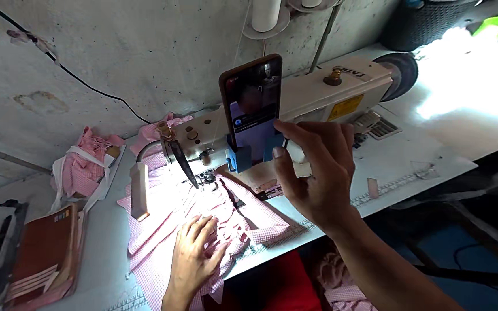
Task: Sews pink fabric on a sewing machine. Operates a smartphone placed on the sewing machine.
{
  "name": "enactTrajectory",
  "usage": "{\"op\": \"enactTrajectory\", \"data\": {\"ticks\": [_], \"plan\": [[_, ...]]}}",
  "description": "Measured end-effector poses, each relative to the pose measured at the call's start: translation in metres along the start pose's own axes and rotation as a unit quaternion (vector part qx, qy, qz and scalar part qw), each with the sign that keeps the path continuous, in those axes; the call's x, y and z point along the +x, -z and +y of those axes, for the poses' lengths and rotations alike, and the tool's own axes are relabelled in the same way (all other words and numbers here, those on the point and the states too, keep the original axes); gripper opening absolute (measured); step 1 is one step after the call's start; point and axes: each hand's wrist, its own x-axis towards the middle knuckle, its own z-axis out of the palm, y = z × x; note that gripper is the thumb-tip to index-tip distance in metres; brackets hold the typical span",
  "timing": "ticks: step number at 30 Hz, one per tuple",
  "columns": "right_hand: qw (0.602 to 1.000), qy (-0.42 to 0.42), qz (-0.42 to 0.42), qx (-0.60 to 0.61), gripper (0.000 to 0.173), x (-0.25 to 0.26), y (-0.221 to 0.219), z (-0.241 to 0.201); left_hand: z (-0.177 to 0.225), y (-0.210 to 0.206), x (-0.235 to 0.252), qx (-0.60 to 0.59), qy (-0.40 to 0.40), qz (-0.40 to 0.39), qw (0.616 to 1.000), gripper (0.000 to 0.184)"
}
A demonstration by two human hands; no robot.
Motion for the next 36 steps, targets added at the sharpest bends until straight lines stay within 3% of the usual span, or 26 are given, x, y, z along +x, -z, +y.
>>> {"op": "enactTrajectory", "data": {"ticks": [3, 6, 11, 14, 17, 22, 25, 30, 34, 36], "plan": [[1.0, 0.013, -0.003, 0.0, 0.037, 0.001, 0.0, -0.002, 0.001, 0.001, 0.001, 0.013, 0.013, -0.014, 1.0, 0.06], [0.999, 0.021, -0.023, 0.027, 0.035, -0.01, -0.002, -0.011, 0.0, 0.002, 0.003, 0.025, 0.014, -0.028, 0.999, 0.05], [0.958, 0.036, -0.221, 0.18, 0.025, -0.082, -0.042, -0.042, 0.002, 0.001, 0.008, 0.038, -0.006, -0.003, 0.999, 0.024], [0.941, 0.003, -0.311, 0.136, 0.026, -0.107, -0.083, -0.033, 0.005, -0.002, 0.001, -0.01, -0.03, -0.001, 1.0, 0.022], [0.919, -0.001, -0.388, 0.067, 0.03, -0.121, -0.095, -0.024, 0.025, 0.003, -0.024, -0.055, -0.054, -0.019, 0.997, 0.02], [0.908, -0.005, -0.419, 0.017, 0.033, -0.117, -0.081, -0.031, 0.052, 0.015, -0.048, -0.072, -0.065, -0.057, 0.994, 0.022], [0.911, -0.009, -0.411, 0.007, 0.035, -0.111, -0.082, -0.038, 0.044, 0.032, -0.023, -0.069, -0.039, -0.104, 0.991, 0.025], [0.941, -0.011, -0.334, 0.064, 0.025, -0.102, -0.095, -0.048, 0.012, 0.034, 0.037, -0.164, 0.024, 0.025, 0.986, 0.019], [0.933, -0.055, -0.342, 0.099, 0.031, -0.106, -0.11, -0.041, -0.015, -0.002, 0.031, -0.062, 0.034, -0.038, 0.997, 0.042], [0.93, -0.062, -0.351, 0.087, 0.03, -0.109, -0.112, -0.037, -0.016, -0.002, 0.028, -0.034, 0.028, -0.064, 0.997, 0.043]]}}
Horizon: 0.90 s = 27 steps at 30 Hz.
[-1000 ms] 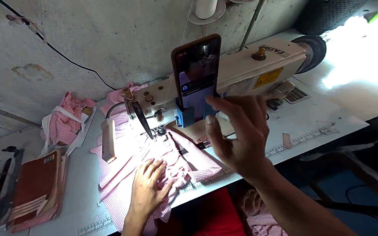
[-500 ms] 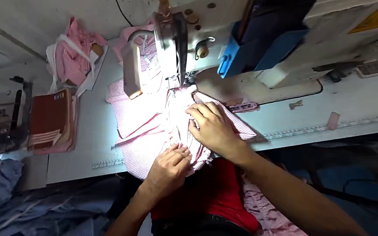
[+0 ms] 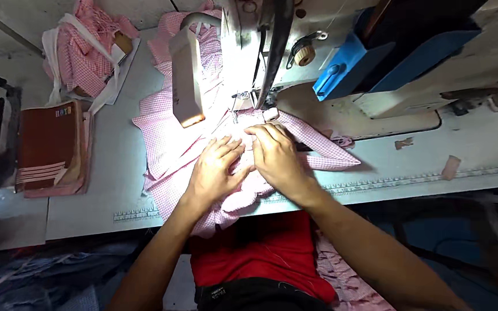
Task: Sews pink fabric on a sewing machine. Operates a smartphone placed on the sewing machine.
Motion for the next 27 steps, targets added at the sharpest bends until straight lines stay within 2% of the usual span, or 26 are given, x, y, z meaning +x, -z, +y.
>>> {"op": "enactTrajectory", "data": {"ticks": [4, 7, 11, 19, 27], "plan": [[1.0, 0.001, -0.011, -0.017, 0.031, 0.003, 0.003, -0.003, 0.003, 0.001, -0.003, 0.023, -0.044, 0.024, 0.998, 0.022], [0.998, 0.009, -0.048, -0.036, 0.03, 0.004, 0.01, -0.001, 0.024, -0.005, -0.028, 0.017, -0.076, 0.046, 0.996, 0.02], [0.994, 0.036, -0.06, -0.078, 0.029, -0.005, 0.01, 0.003, 0.052, -0.009, -0.064, 0.03, -0.079, 0.046, 0.995, 0.021], [0.993, 0.044, -0.064, -0.092, 0.031, -0.001, 0.01, 0.003, 0.044, -0.008, -0.059, -0.001, -0.08, 0.06, 0.995, 0.021], [0.991, 0.062, -0.063, -0.098, 0.029, 0.005, 0.01, 0.007, 0.025, 0.0, -0.039, -0.012, -0.084, 0.026, 0.996, 0.024]]}}
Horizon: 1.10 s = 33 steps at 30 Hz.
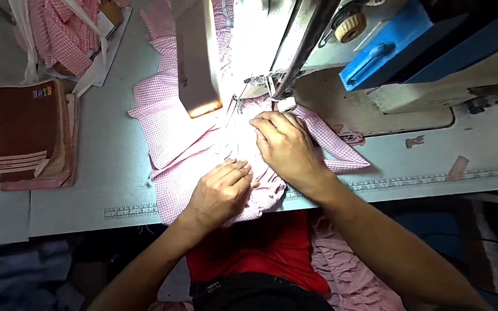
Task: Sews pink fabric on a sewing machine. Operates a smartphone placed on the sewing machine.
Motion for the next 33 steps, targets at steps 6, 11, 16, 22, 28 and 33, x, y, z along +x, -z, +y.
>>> {"op": "enactTrajectory", "data": {"ticks": [6, 11, 16, 22, 28, 33], "plan": [[0.999, 0.035, 0.015, -0.012, 0.026, 0.003, 0.001, 0.006, -0.011, 0.001, 0.009, -0.002, -0.008, 0.0, 1.0, 0.023], [0.999, 0.032, -0.005, -0.003, 0.031, 0.002, 0.002, 0.007, -0.013, 0.004, 0.014, -0.001, -0.01, -0.006, 1.0, 0.022], [0.999, 0.036, -0.001, -0.001, 0.028, 0.003, 0.002, 0.009, -0.013, 0.007, 0.017, -0.003, -0.01, -0.019, 1.0, 0.022], [1.0, 0.026, 0.0, 0.001, 0.029, 0.003, 0.0, 0.009, -0.011, 0.008, 0.016, 0.013, -0.01, -0.029, 0.999, 0.024], [0.999, 0.008, -0.01, -0.05, 0.037, 0.005, 0.002, 0.01, -0.012, 0.007, 0.015, 0.014, -0.013, -0.025, 0.999, 0.024], [0.998, -0.009, -0.002, -0.066, 0.034, 0.012, -0.002, 0.017, -0.017, 0.009, 0.02, 0.008, -0.019, -0.022, 1.0, 0.024]]}}
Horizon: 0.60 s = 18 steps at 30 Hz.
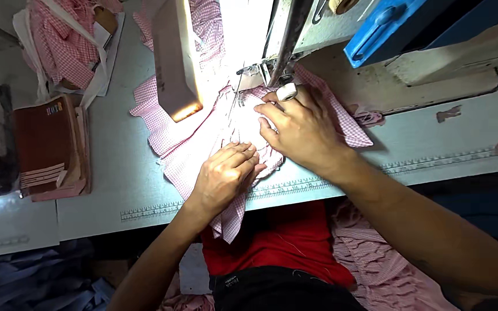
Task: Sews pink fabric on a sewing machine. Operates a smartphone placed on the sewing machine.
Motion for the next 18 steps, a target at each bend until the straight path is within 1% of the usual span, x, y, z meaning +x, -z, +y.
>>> {"op": "enactTrajectory", "data": {"ticks": [3, 4, 6, 7, 9, 10, 15, 18], "plan": [[1.0, -0.016, 0.019, -0.006, 0.035, 0.006, -0.002, 0.0, -0.005, 0.002, 0.003, -0.004, -0.005, -0.007, 1.0, 0.026], [0.999, -0.017, 0.03, -0.004, 0.034, 0.004, 0.0, -0.003, -0.007, 0.002, 0.003, -0.004, -0.01, -0.01, 1.0, 0.03], [0.998, 0.007, 0.063, 0.03, 0.028, -0.007, 0.008, -0.017, -0.011, 0.002, 0.003, 0.0, -0.024, -0.01, 1.0, 0.042], [0.996, 0.021, 0.07, 0.057, 0.024, -0.014, 0.01, -0.024, -0.013, 0.002, 0.003, -0.003, -0.03, -0.01, 0.999, 0.041], [0.995, 0.027, 0.044, 0.084, 0.021, -0.024, 0.007, -0.029, -0.015, 0.002, 0.004, -0.027, -0.033, -0.017, 0.999, 0.021], [0.996, 0.017, 0.027, 0.087, 0.023, -0.027, 0.006, -0.029, -0.015, 0.002, 0.004, -0.032, -0.033, -0.016, 0.999, 0.017], [0.997, -0.001, 0.011, 0.075, 0.026, -0.026, 0.009, -0.02, 0.013, -0.004, -0.01, -0.029, -0.027, 0.019, 0.999, 0.015], [0.998, 0.001, 0.004, 0.055, 0.026, -0.025, 0.01, -0.018, 0.016, -0.007, -0.015, -0.024, -0.004, 0.025, 0.999, 0.016]]}}
